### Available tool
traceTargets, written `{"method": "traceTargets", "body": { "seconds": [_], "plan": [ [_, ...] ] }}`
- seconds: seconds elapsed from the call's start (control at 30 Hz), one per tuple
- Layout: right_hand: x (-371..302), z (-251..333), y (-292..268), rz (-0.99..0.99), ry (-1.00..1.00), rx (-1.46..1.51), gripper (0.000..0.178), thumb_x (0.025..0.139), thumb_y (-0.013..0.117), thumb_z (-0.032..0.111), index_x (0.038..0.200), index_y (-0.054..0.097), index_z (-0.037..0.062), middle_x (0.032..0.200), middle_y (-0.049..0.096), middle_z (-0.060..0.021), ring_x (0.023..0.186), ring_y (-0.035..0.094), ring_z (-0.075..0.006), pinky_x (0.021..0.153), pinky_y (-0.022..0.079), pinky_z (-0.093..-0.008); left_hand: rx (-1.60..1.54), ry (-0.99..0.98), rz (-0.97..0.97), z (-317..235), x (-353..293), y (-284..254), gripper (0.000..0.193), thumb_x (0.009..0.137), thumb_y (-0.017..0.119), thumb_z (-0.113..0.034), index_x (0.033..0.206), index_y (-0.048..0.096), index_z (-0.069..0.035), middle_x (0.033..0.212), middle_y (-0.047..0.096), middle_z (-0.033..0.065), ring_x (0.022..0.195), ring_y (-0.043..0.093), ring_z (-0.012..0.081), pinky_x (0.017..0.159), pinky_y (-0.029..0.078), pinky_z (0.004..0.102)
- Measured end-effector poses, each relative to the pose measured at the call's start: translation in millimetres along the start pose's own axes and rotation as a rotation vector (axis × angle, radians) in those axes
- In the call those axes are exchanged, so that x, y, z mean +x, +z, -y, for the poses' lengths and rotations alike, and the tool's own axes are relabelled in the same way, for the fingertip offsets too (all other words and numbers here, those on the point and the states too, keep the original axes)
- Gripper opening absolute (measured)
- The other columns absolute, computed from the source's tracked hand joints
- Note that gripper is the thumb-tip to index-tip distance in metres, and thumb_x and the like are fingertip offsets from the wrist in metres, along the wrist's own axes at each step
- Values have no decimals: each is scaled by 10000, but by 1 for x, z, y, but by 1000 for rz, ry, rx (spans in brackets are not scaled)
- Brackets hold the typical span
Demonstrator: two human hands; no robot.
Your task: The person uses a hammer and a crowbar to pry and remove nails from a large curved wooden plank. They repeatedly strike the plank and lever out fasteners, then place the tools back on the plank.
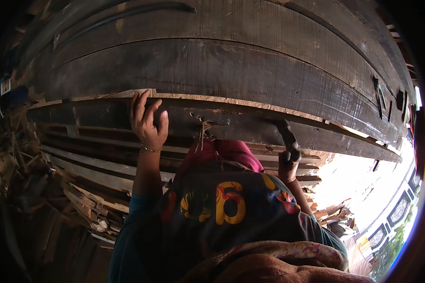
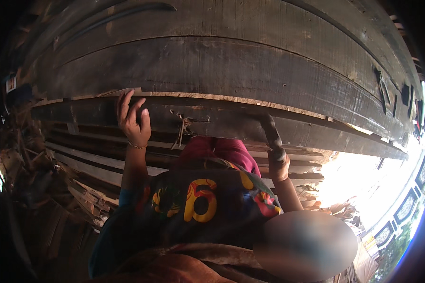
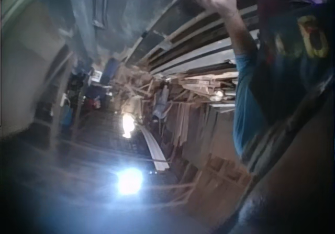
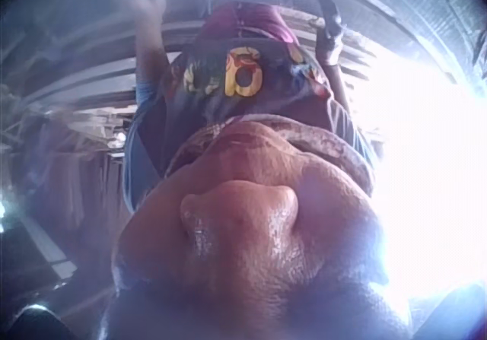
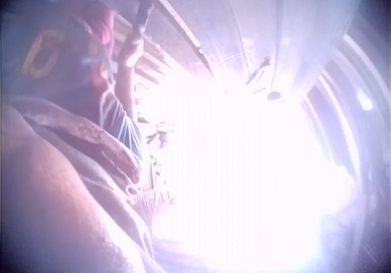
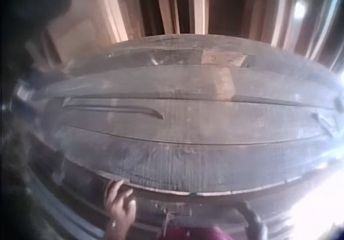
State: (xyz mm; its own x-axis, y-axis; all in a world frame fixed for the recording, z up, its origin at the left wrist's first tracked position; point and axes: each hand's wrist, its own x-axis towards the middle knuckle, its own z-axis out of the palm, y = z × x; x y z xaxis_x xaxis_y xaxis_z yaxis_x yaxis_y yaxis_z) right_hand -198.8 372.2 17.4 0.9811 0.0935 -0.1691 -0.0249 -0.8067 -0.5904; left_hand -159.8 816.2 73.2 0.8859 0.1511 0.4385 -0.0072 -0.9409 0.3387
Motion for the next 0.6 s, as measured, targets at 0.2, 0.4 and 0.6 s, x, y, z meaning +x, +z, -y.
{"method": "traceTargets", "body": {
  "seconds": [0.2,0.4,0.6],
  "plan": [
    [-18,-56,40,-24,-123,-62,60,876,572,111,888,562,53,773,567,-72,681,553,-178,584,442,-330,-56,-32,31,2,4,3,317,787,608,-311,834,695,-10,1110,598,114,1081,538,345,935,416,469],
    [-27,-49,76,-232,132,442,97,830,561,4,817,513,88,676,505,2,582,469,-104,516,384,-268,11,-54,172,5,7,-9,265,752,656,-287,898,669,-66,1092,584,95,982,565,297,847,431,435],
    [-17,-18,86,-202,301,223,157,889,578,158,764,511,89,618,449,17,544,427,-85,478,342,-278,-86,-57,274,10,13,-22,481,733,691,-458,1066,607,-121,1099,496,101,1064,474,292,942,265,540]
  ]
}}
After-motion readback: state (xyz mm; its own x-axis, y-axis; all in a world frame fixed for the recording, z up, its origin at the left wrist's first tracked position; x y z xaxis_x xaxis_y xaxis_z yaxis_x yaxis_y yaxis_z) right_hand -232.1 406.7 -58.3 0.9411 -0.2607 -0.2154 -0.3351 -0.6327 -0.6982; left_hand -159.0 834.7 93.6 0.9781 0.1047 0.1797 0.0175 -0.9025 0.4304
